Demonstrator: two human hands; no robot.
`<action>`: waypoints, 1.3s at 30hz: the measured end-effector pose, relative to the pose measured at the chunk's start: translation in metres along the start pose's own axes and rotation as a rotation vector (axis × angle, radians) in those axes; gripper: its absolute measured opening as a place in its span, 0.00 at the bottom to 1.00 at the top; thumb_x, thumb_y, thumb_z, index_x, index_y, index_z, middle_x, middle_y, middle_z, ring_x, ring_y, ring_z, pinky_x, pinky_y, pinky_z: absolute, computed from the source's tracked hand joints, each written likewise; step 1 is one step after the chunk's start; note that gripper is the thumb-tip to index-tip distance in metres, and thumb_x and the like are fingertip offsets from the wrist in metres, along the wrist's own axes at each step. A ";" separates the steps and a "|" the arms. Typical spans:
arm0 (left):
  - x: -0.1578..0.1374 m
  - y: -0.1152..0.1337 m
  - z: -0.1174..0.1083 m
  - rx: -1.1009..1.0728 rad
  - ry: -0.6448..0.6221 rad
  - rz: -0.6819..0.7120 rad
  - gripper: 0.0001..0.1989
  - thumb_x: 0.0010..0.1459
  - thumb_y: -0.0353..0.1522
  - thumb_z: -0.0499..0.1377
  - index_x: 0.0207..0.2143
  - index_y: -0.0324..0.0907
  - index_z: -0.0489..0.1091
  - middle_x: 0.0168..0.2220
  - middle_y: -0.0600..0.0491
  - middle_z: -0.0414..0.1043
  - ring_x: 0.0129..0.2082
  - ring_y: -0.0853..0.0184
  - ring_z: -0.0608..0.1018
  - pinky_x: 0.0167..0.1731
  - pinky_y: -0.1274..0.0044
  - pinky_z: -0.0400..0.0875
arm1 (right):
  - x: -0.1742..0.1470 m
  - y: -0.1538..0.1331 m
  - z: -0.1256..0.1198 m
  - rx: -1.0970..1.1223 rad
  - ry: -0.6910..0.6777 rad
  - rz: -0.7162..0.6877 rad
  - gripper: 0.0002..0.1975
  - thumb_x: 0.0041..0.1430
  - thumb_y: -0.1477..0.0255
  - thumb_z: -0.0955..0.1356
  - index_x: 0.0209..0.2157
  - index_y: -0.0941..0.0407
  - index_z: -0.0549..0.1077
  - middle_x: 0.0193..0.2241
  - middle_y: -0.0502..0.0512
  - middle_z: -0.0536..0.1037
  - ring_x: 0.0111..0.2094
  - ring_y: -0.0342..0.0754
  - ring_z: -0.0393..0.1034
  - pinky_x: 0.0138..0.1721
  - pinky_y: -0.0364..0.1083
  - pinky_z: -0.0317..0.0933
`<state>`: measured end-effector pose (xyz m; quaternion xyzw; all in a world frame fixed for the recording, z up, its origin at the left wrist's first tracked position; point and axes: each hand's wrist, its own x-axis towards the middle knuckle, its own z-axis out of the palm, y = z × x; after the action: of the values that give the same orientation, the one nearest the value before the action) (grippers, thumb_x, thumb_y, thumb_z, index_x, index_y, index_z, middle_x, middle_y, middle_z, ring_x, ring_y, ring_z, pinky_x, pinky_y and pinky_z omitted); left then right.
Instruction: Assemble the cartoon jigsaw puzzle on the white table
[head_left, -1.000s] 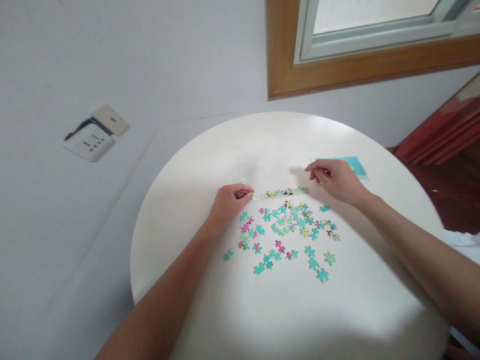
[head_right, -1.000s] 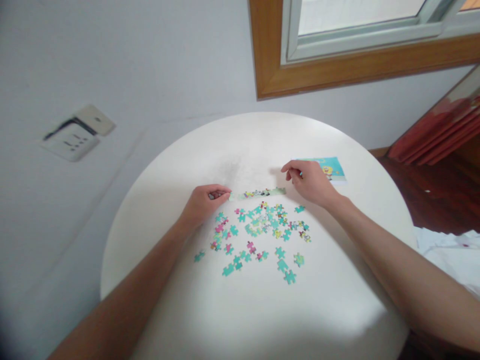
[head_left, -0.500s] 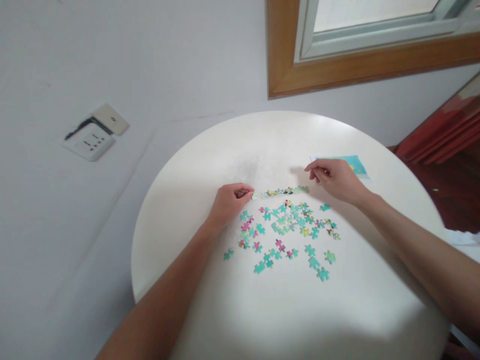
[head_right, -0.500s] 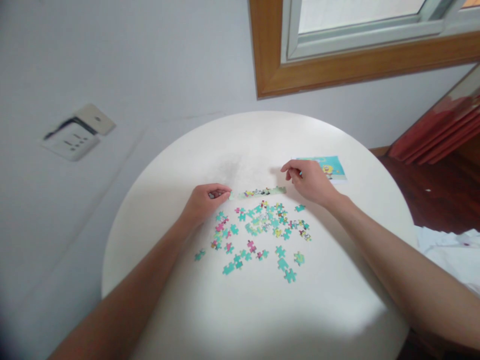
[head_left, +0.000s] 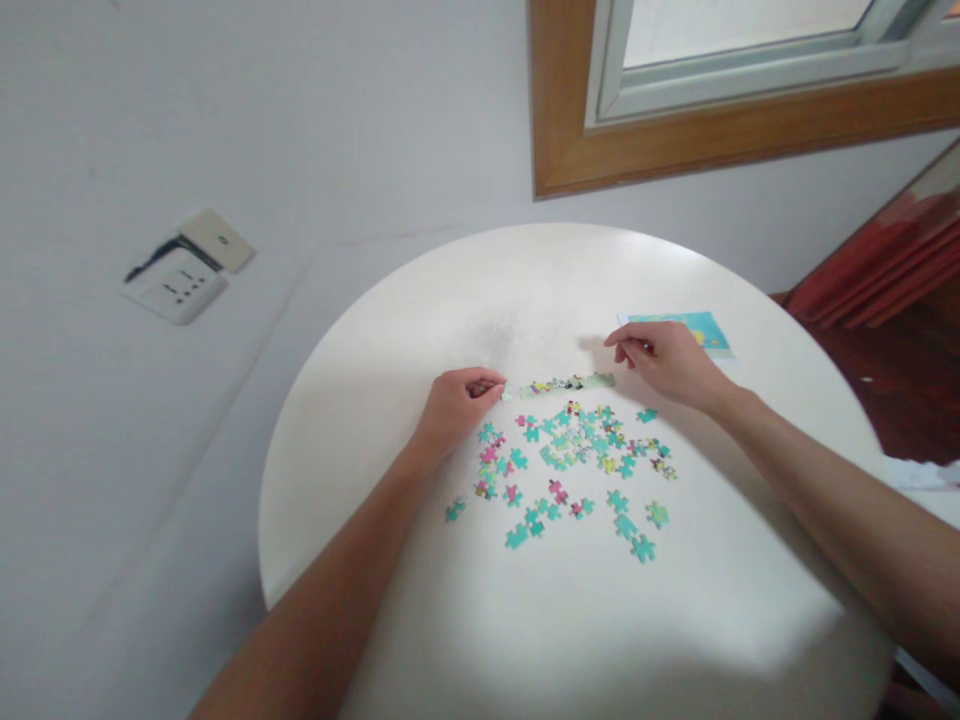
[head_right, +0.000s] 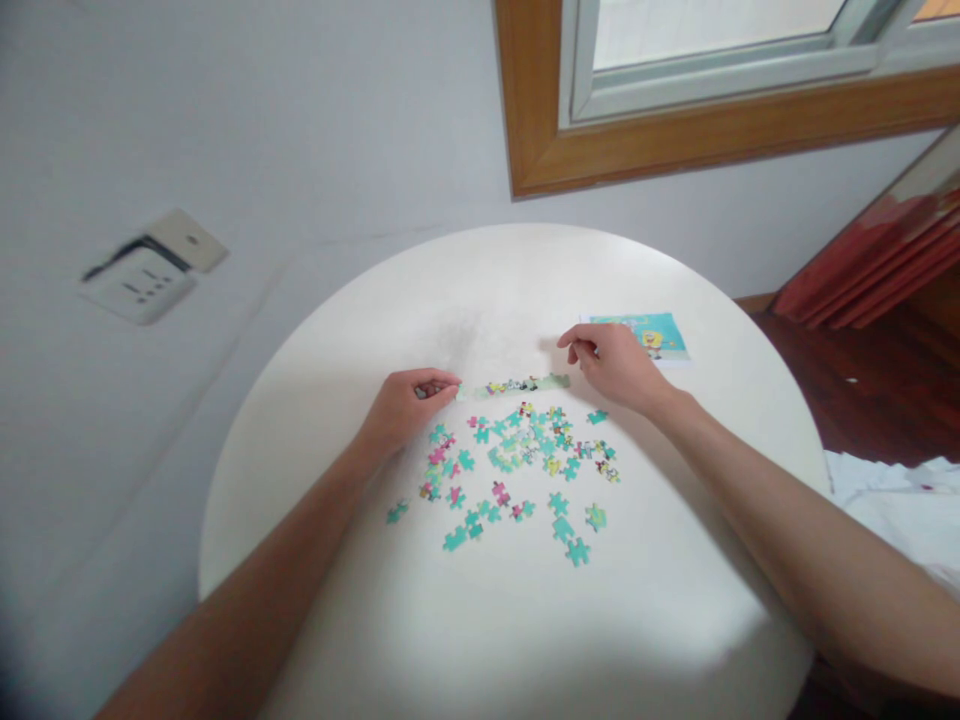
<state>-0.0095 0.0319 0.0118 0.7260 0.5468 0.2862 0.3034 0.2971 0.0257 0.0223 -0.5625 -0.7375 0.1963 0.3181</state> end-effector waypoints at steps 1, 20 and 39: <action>0.000 0.000 0.000 0.003 -0.001 0.001 0.10 0.53 0.33 0.61 0.35 0.40 0.80 0.28 0.53 0.79 0.27 0.68 0.76 0.29 0.79 0.69 | 0.000 0.000 0.000 0.000 0.000 0.000 0.16 0.58 0.77 0.60 0.37 0.58 0.79 0.28 0.56 0.80 0.27 0.47 0.71 0.32 0.48 0.63; 0.001 -0.002 0.000 0.010 0.006 -0.003 0.10 0.53 0.33 0.62 0.36 0.39 0.80 0.27 0.53 0.78 0.26 0.69 0.76 0.28 0.80 0.67 | 0.000 -0.001 0.000 -0.025 -0.015 0.001 0.18 0.56 0.77 0.60 0.39 0.59 0.80 0.29 0.57 0.81 0.28 0.47 0.73 0.36 0.49 0.65; 0.002 -0.003 -0.001 0.026 0.002 0.001 0.12 0.53 0.36 0.61 0.36 0.40 0.80 0.27 0.53 0.78 0.26 0.68 0.75 0.30 0.78 0.68 | 0.000 -0.010 -0.003 -0.052 -0.049 -0.032 0.14 0.59 0.74 0.63 0.40 0.58 0.80 0.31 0.56 0.82 0.28 0.45 0.71 0.33 0.46 0.63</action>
<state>-0.0115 0.0343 0.0102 0.7297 0.5507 0.2799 0.2931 0.2920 0.0227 0.0309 -0.5538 -0.7587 0.1855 0.2885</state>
